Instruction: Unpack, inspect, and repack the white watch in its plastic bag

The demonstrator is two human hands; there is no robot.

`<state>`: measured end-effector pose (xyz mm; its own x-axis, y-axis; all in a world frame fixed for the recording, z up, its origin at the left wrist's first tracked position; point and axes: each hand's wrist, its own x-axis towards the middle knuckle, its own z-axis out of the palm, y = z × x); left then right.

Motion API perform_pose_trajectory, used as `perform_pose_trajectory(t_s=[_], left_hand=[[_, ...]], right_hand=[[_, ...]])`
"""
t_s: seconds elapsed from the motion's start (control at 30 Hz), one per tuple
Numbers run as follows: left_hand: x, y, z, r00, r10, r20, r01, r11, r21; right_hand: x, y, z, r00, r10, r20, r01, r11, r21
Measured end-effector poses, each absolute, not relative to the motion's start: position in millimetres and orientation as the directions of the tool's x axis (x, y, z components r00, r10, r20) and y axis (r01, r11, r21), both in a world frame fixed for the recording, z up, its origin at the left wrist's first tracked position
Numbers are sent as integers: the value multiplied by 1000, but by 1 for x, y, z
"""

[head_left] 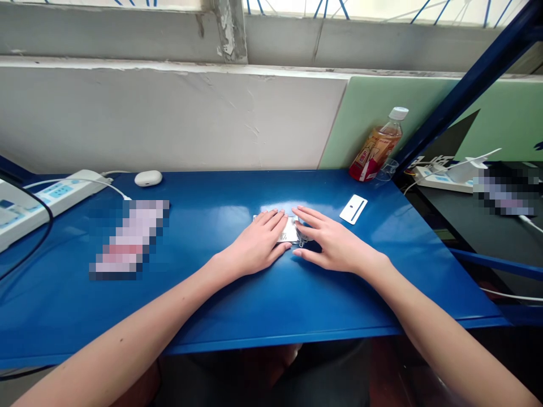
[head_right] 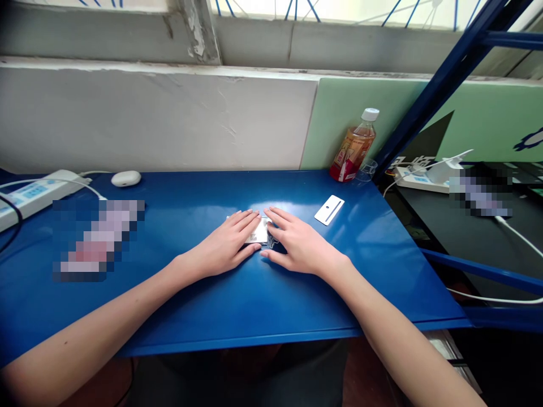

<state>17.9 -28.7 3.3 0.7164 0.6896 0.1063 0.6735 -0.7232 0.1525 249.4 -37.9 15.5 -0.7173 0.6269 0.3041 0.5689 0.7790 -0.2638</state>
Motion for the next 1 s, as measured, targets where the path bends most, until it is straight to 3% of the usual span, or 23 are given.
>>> perform_pose_trajectory(t_s=[0.3,0.57,0.73,1.0], left_hand=[[18,-28,5,726,675,132,640,-733,230],[20,-28,8,737,666,116,632,-740,230],[19,-28,5,723,680,120,654,-730,197],[18,-30,3,651,749,122,731,-662,165]], right_hand=[[242,-38,18,-734,584,345,551,810,-200],[235,-35,19,-773,540,334,528,838,-135],[240,-29,14,-672,619,406,582,781,-227],[265,-14,6,-610,701,370,623,713,-323]])
